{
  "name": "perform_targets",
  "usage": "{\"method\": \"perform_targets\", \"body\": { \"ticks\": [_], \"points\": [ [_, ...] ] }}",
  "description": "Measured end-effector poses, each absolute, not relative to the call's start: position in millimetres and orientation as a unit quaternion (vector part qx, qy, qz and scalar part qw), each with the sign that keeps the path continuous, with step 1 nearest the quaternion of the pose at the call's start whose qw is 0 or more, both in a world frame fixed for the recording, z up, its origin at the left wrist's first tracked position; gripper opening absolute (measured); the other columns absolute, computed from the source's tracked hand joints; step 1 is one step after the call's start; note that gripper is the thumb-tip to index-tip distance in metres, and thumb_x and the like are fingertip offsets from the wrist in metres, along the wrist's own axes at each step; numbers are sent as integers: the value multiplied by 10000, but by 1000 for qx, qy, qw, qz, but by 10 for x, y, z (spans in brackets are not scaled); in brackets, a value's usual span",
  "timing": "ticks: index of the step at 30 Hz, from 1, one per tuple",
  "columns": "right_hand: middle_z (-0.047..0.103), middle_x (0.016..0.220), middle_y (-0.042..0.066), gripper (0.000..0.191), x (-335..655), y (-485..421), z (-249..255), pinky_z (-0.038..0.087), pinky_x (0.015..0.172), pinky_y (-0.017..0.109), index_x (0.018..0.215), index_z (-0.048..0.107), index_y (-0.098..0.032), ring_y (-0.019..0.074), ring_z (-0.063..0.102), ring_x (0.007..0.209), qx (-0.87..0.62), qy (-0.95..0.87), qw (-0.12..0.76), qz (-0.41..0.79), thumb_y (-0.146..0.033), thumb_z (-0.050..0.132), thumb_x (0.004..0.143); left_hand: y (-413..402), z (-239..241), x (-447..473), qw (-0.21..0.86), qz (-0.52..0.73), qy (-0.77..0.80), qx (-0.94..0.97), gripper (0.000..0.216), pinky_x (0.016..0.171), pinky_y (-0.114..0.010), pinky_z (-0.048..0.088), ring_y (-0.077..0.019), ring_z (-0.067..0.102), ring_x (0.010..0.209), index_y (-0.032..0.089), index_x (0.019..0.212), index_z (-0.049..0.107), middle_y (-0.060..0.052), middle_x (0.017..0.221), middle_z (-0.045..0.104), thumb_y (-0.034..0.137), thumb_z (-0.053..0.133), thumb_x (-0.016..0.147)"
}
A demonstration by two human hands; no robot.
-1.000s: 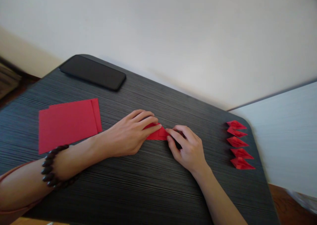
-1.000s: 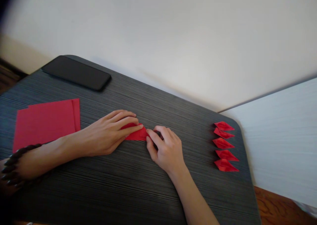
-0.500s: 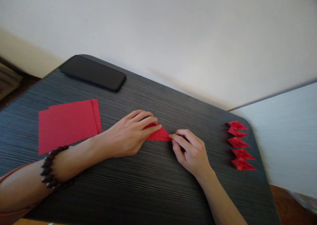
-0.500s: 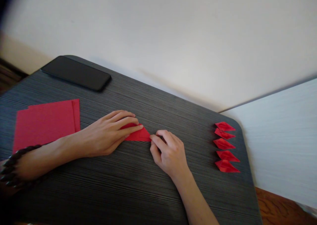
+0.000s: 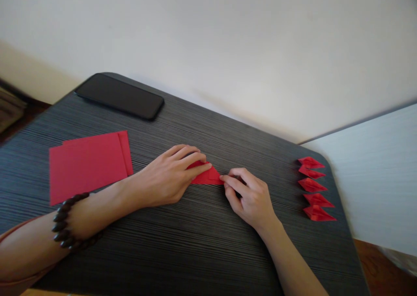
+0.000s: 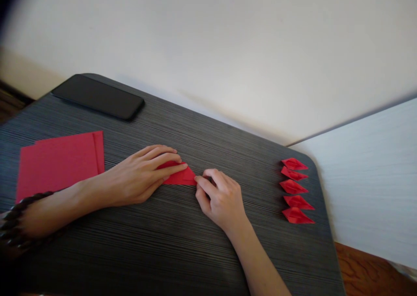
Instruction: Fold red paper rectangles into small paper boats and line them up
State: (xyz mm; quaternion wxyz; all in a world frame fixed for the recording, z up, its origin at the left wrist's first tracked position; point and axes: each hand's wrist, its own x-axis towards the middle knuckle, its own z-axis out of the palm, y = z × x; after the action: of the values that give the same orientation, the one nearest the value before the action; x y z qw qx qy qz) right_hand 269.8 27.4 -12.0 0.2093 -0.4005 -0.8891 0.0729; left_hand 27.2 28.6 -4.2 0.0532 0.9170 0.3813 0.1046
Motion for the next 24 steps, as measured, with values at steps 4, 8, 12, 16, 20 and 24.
{"method": "perform_targets", "body": {
  "ticks": [4,8,12,16,20,24],
  "points": [
    [629,903,47,220,2763,249,-118,479,670,263,949,693,-188,125,579,730,-394,-889,217,81,-161,495,857,295,-54,281,53,100,384,916,474,1055,-452,339,-279,384,1238,197,1355,452,-77,1309,510,167,467,883],
    [618,897,48,219,2734,275,-134,465,640,248,948,693,-184,111,563,697,-397,-883,235,81,-162,492,864,303,-36,287,59,93,375,920,469,1070,-448,318,-278,371,1244,189,1354,452,-67,1310,510,164,463,887],
    [605,956,47,268,2637,327,-148,460,647,248,1083,664,-221,111,558,721,-406,-890,199,63,-195,484,887,301,-22,285,64,95,370,922,455,1067,-447,321,-276,376,1237,191,1341,466,-64,1288,523,157,455,888],
    [605,943,50,260,2603,332,-147,471,670,250,1056,675,-209,118,568,747,-401,-892,196,70,-198,476,889,299,-26,287,65,102,370,921,458,1060,-447,328,-277,380,1233,196,1341,465,-68,1279,525,152,455,885],
    [620,908,49,240,2661,295,-141,477,662,257,990,692,-192,120,575,721,-399,-889,213,78,-172,485,870,297,-21,293,70,101,381,917,471,1059,-450,335,-271,393,1227,205,1337,467,-74,1284,516,145,472,870],
    [639,879,49,220,2726,271,-130,478,644,256,927,703,-177,121,586,701,-387,-891,225,79,-154,497,850,292,-20,289,73,95,385,915,481,1063,-453,330,-272,386,1237,206,1350,454,-80,1303,502,150,467,873]
  ]
}}
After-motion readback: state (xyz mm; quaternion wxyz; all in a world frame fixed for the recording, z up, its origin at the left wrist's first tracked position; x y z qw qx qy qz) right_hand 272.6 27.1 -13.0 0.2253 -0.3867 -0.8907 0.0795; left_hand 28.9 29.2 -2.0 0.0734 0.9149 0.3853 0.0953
